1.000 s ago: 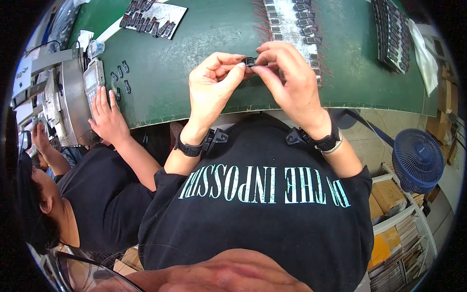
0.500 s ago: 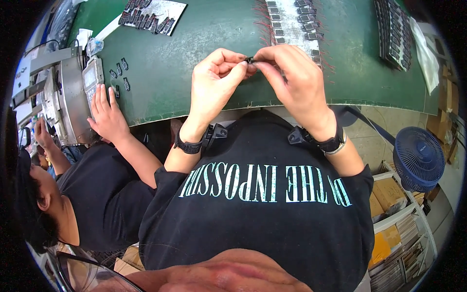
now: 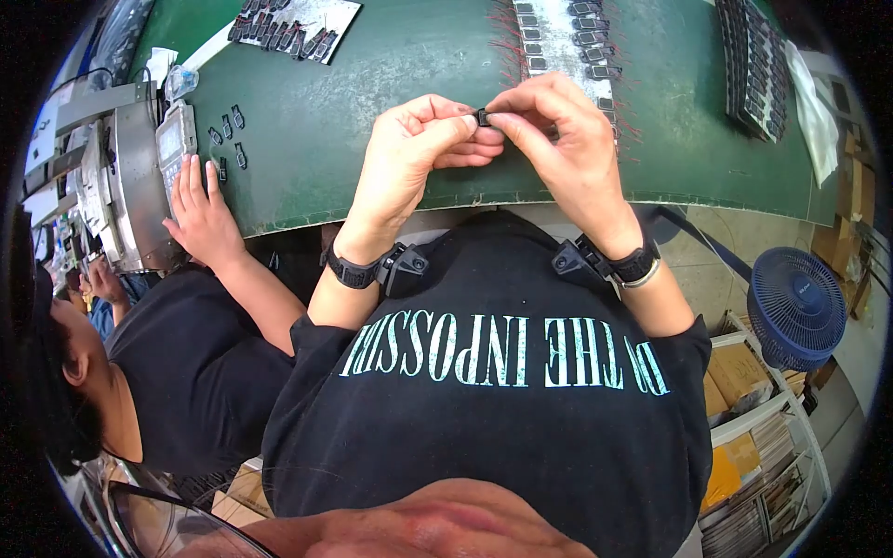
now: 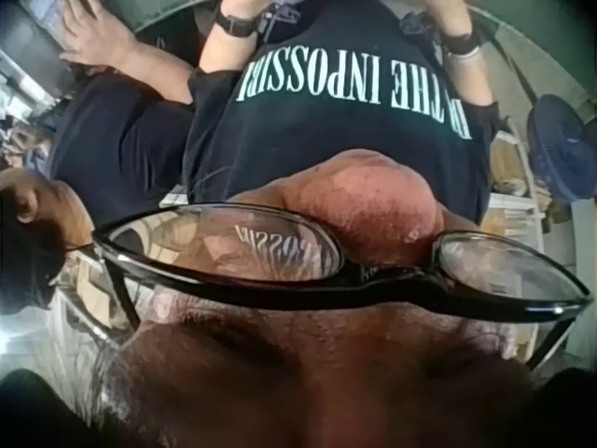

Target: The person picks up a small component from a tray, inspects it with both hands, and then places it back onto the tray, repeating this process for several units.

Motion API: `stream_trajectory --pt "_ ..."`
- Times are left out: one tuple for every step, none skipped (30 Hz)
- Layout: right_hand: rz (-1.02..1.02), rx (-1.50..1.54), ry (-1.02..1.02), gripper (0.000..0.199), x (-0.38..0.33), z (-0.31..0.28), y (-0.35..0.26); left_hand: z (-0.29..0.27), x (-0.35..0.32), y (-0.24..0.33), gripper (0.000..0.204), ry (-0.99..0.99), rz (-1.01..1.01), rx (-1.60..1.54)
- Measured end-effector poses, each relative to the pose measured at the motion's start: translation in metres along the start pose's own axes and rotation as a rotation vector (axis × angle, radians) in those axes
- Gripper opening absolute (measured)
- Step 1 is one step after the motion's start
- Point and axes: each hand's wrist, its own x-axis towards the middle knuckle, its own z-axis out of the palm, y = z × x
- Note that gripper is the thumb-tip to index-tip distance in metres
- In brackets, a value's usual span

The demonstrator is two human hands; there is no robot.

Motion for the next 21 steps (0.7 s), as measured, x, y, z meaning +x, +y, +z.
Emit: stream_trajectory --pt "0.023 0.031 0.002 0.011 -0.001 0.000 0.001 0.000 0.000 0.001 0.013 -0.002 -0.009 -0.013" --pt "0.023 0.031 0.001 0.011 -0.001 -0.001 0.003 0.000 -0.001 0.001 0.015 -0.003 -0.019 -0.026" --pt "0.098 0.129 -0.047 0.012 -0.002 -0.002 0.006 0.001 -0.001 0.001 0.016 -0.007 -0.030 -0.040" --pt "0.174 0.227 -0.096 0.014 -0.002 -0.004 0.008 0.002 -0.002 0.001 0.016 -0.008 -0.031 -0.041" --pt "0.249 0.325 -0.144 0.016 -0.002 -0.004 0.008 0.002 -0.002 0.001 0.016 -0.009 -0.026 -0.041" --pt "0.250 0.325 -0.143 0.016 -0.002 -0.004 0.008 0.002 -0.003 0.001 0.016 -0.009 -0.022 -0.040" --pt "0.243 0.363 -0.148 0.018 0.000 -0.005 0.007 0.003 -0.004 0.001 0.016 -0.009 -0.018 -0.040" --pt "0.239 0.402 -0.153 0.019 0.001 -0.005 0.006 0.003 -0.004 0.000 0.016 -0.010 -0.020 -0.041" --pt "0.233 0.440 -0.158 0.021 0.001 -0.005 0.005 0.004 -0.005 0.000 0.016 -0.007 -0.009 -0.039" --pt "0.235 0.440 -0.158 0.021 0.001 -0.005 0.005 0.005 -0.005 0.000 0.016 -0.004 0.002 -0.037" --pt "0.238 0.448 -0.175 0.022 0.001 -0.006 0.005 0.006 -0.005 -0.001 0.015 0.000 0.014 -0.035" --pt "0.241 0.456 -0.193 0.022 0.001 -0.006 0.005 0.006 -0.006 -0.001 0.015 0.000 0.014 -0.035" --pt "0.245 0.463 -0.209 0.023 0.000 -0.007 0.006 0.007 -0.005 -0.003 0.015 0.003 0.012 -0.043" --pt "0.246 0.462 -0.208 0.023 0.000 -0.006 0.006 0.007 -0.005 -0.004 0.015 0.005 0.011 -0.052" --pt "0.223 0.390 -0.204 0.022 -0.001 -0.005 0.007 0.007 -0.004 -0.006 0.015 0.006 0.010 -0.059" --pt "0.200 0.318 -0.200 0.021 -0.002 -0.003 0.007 0.008 -0.004 -0.007 0.015 0.002 0.009 -0.060" --pt "0.177 0.245 -0.194 0.020 -0.003 -0.002 0.006 0.009 -0.006 -0.008 0.015 0.023 0.040 -0.001" --pt "0.180 0.235 -0.183 0.020 -0.003 -0.003 0.002 0.013 -0.007 -0.009 0.015 0.034 0.072 0.055" --pt "0.138 0.163 -0.204 0.021 -0.004 -0.003 -0.004 0.016 -0.007 -0.011 0.015 0.044 0.104 0.110" --pt "0.095 0.087 -0.223 0.022 -0.005 -0.006 -0.009 0.019 -0.008 -0.013 0.015 0.024 0.106 0.104" --pt "0.054 0.010 -0.242 0.023 -0.005 -0.011 -0.011 0.019 -0.011 -0.014 0.015 0.026 0.122 0.145"
